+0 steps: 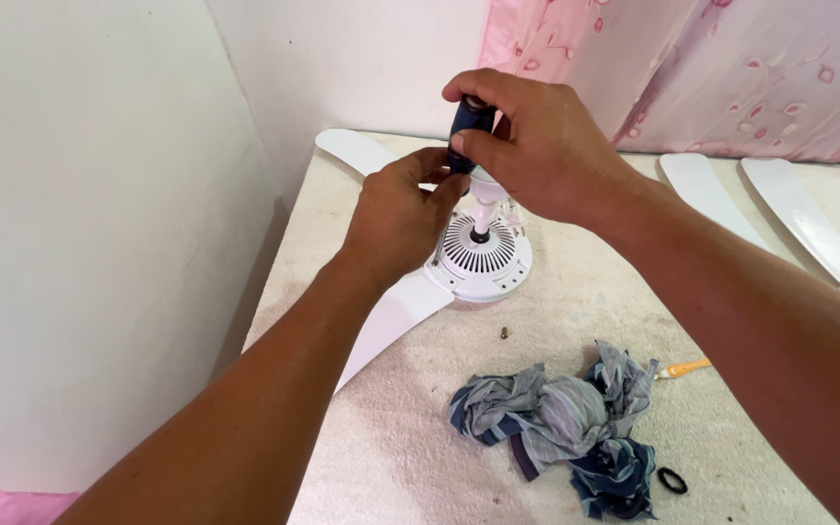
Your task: The person assembles a small white fan by attaching blades to the motor housing. They use a screwdriver to tighten screws and a cloth to wipe the blades before installation. The person installs two blades and secures them with screws.
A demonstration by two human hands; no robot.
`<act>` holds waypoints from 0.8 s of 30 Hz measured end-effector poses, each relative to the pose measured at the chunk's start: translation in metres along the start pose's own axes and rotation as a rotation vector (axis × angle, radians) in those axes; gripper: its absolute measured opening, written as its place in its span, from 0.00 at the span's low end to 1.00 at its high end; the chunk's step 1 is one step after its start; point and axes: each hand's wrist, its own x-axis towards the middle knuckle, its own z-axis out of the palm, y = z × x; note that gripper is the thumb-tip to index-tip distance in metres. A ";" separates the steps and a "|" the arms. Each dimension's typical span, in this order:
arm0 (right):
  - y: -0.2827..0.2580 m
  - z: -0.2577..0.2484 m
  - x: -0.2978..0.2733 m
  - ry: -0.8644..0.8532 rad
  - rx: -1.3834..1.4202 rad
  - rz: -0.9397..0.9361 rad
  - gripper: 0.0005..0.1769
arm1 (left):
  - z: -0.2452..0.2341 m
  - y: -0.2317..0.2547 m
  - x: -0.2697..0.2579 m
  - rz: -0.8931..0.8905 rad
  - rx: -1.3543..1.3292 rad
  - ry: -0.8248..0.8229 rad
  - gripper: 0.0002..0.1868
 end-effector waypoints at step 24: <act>0.007 0.002 0.004 -0.031 -0.020 -0.120 0.24 | 0.019 -0.064 -0.004 -0.025 0.162 -0.047 0.21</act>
